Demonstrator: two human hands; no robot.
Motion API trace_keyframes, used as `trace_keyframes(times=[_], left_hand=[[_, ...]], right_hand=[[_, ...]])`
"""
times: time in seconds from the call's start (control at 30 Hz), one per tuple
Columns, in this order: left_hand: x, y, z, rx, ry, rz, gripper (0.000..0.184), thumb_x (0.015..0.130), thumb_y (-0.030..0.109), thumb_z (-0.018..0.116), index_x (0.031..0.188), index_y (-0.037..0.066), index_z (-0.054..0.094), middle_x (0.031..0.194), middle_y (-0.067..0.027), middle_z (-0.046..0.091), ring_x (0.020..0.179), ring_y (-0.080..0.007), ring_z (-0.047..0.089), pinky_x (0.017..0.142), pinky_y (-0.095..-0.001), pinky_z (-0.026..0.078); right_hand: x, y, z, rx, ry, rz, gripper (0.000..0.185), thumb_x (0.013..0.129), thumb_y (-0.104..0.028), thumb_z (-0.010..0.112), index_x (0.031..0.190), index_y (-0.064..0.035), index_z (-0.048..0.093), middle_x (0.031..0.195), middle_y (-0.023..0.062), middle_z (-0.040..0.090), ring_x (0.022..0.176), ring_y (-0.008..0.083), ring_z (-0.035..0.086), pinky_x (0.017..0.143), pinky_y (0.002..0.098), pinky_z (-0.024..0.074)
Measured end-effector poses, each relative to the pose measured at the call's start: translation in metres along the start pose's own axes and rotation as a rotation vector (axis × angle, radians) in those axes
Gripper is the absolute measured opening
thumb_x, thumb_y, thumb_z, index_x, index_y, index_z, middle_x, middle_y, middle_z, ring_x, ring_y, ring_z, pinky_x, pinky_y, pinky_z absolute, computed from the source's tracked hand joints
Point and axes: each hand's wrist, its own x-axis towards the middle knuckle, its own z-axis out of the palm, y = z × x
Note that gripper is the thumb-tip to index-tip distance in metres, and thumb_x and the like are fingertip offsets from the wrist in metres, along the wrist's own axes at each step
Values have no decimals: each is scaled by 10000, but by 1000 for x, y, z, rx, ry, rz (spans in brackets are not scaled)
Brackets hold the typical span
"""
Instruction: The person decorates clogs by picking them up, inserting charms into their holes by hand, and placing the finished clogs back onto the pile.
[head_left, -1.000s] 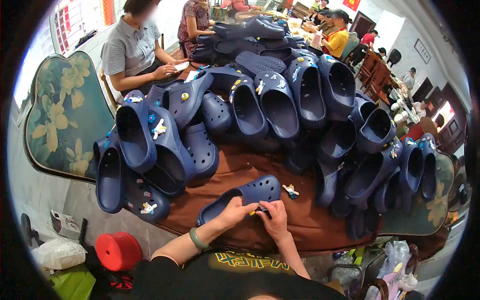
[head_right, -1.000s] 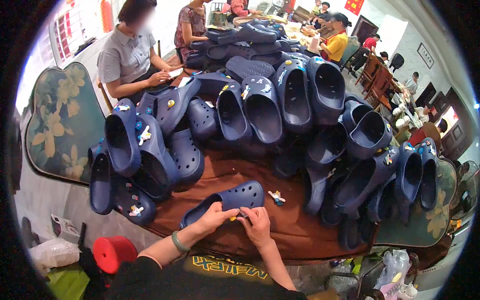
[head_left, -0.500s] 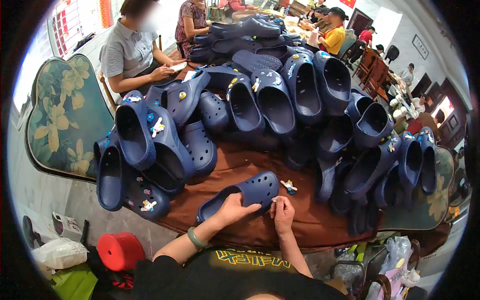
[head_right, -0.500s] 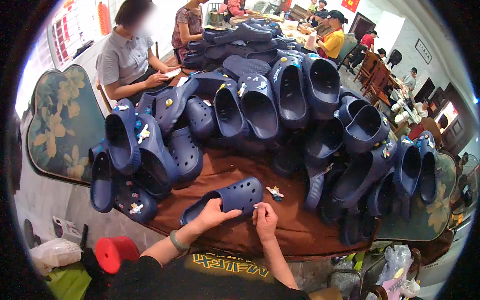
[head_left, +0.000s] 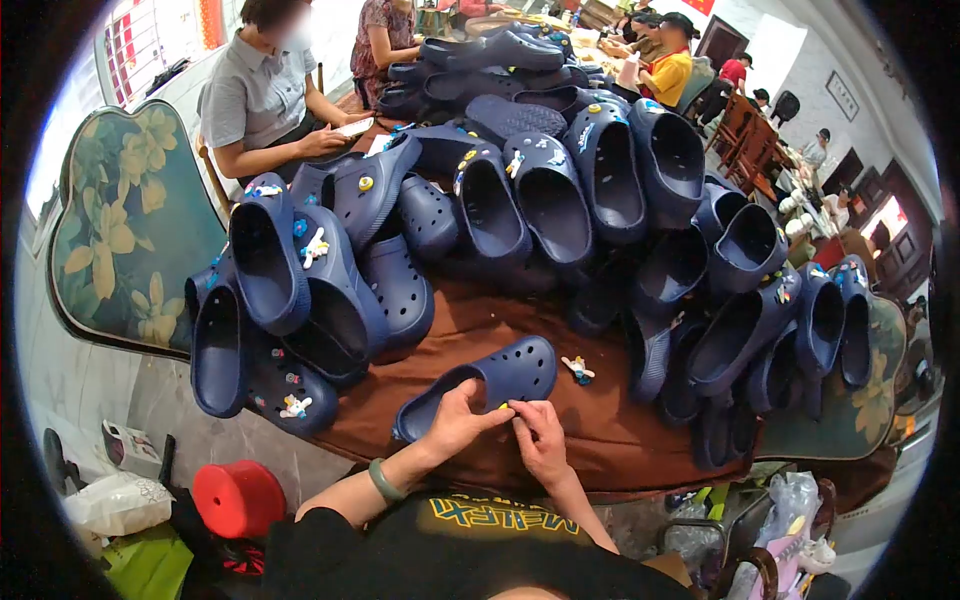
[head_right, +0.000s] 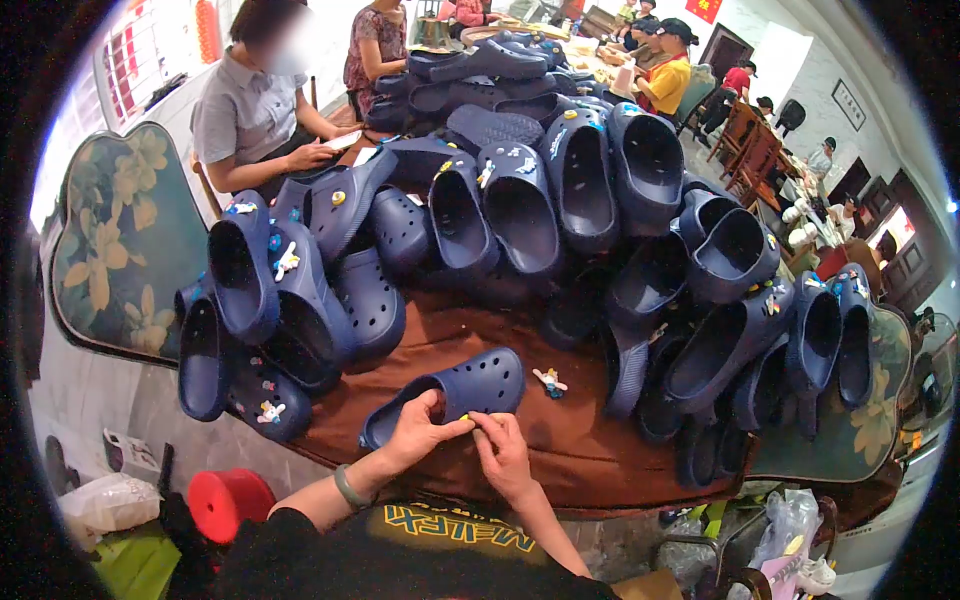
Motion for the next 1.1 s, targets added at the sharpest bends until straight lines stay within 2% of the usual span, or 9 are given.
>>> trace_keyframes(times=[0.03, 0.13, 0.33, 0.4, 0.5, 0.6, 0.8, 0.93, 1.1], left_hand=[[0, -2, -1, 27, 9, 2, 409, 793, 137, 790, 1108, -42, 599, 1017, -70, 667, 922, -123, 620, 828, -277, 514], [3, -12, -6, 82, 17, 0, 411, 791, 153, 795, 1099, -40, 603, 1007, -66, 669, 914, -119, 618, 816, -273, 514], [3, -10, -7, 168, 17, -10, 370, 786, 175, 801, 1047, -33, 643, 979, -54, 674, 876, -100, 606, 791, -255, 503], [3, -14, -8, 107, -1, -16, 353, 786, 178, 799, 1031, -31, 654, 968, -52, 675, 866, -97, 602, 783, -257, 499], [3, -9, -9, 189, 3, -9, 346, 791, 180, 792, 1029, -31, 655, 959, -52, 674, 875, -95, 596, 786, -260, 495], [4, -10, -9, 128, -6, 18, 330, 800, 171, 783, 1028, -28, 651, 951, -41, 667, 883, -92, 589, 794, -256, 486], [5, -6, -12, -171, -99, -61, 235, 850, 121, 730, 1024, -9, 642, 948, -24, 654, 873, -95, 591, 798, -249, 473], [4, -3, -9, -228, -67, -89, 196, 874, 133, 706, 1000, -3, 644, 949, -28, 654, 879, -93, 590, 797, -248, 469], [9, -14, -14, -185, -67, -111, 193, 884, 156, 697, 983, -3, 649, 927, -23, 657, 857, -91, 592, 786, -245, 469]], right_hand=[[-2, 6, 4, -48, -29, -42, 383, 835, 37, 663, 1208, -38, 613, 980, 105, 534, 839, 204, 564, 742, 291, 485], [-4, 5, 10, -61, -15, -46, 428, 802, 42, 697, 1213, -39, 610, 982, 109, 540, 835, 218, 567, 722, 293, 490], [-2, 10, 13, -115, 36, -109, 457, 766, 49, 722, 1198, -41, 605, 984, 122, 578, 869, 248, 601, 720, 316, 509], [2, 7, 14, -146, 48, -142, 453, 760, 49, 723, 1183, -42, 593, 962, 128, 587, 863, 266, 611, 723, 329, 515], [4, 12, 19, -141, 57, -152, 448, 753, 45, 728, 1163, -43, 571, 928, 136, 593, 832, 289, 621, 710, 347, 519], [5, 13, 19, -160, 44, -135, 437, 750, 35, 734, 1138, -49, 552, 911, 135, 595, 792, 295, 626, 682, 359, 521], [9, 9, 20, -243, 13, -115, 376, 778, 5, 731, 1081, -56, 517, 905, 144, 587, 756, 317, 613, 645, 365, 509], [6, 11, 28, -386, 47, -172, 427, 774, -39, 742, 1112, -62, 482, 895, 115, 574, 751, 321, 627, 585, 396, 517], [5, 18, 30, -389, 54, -218, 396, 793, -48, 727, 1089, -48, 464, 892, 135, 568, 728, 328, 623, 577, 399, 514]])
